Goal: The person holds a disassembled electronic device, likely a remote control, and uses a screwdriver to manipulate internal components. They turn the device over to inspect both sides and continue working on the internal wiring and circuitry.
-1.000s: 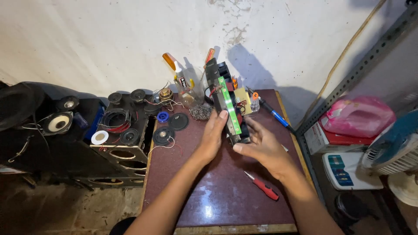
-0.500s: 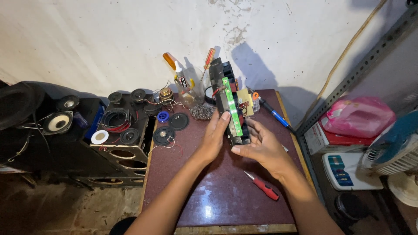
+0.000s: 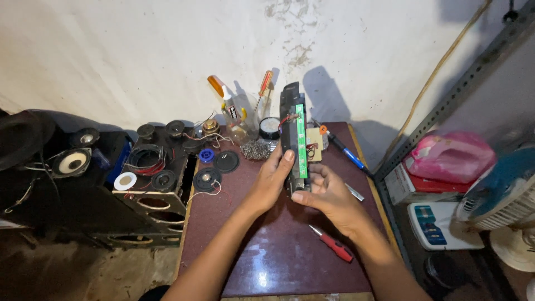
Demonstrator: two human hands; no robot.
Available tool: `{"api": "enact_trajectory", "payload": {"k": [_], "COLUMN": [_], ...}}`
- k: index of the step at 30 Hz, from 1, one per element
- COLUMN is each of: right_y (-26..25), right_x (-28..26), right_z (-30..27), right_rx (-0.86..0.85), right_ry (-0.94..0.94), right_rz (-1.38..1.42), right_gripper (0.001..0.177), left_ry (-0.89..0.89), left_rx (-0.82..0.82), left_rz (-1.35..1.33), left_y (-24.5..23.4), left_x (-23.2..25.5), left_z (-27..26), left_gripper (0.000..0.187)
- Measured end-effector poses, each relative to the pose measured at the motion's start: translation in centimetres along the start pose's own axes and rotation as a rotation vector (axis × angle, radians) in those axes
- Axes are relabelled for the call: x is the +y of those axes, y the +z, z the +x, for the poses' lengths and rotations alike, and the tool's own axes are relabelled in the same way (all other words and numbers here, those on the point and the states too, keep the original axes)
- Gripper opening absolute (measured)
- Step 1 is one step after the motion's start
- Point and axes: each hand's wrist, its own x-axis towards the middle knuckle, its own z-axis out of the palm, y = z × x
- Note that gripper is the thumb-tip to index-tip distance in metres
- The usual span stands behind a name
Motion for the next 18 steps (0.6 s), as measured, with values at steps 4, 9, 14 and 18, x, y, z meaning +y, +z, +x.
{"api": "enact_trajectory", "payload": {"k": [4,9,14,18], "right_y": [0.2,-3.0,-4.6,-6.4], "right_x": [-0.7,1.5,-4.2,-3.8], "right_z": [-0.6,0.4,-1.8,0.4], "right_rx": [-0.008,-0.110,0.030,0.276], "right_ry": [0.024,0.005,-0.057,-0.241], "right_rz": [-0.049,-0.066,-0.125,-0.099], "right_gripper": [0.096,0.093,0.081,0.069], "left_ry": [-0.039,-0.233,-0.509,-0.661], "left_rx": [0.000,0.009,0.015,0.027], "left_rz": [-0.026,-0.178,-0.461,-0.413], "left_y": [0.6,-1.5,-2.9,-4.7], "left_x": [1.4,-2.0,5.5,4.9], "left_z": [-0.4,1.6,-1.5,-1.6], "left_gripper": [0.077,0.079,0.090,0.080]}}
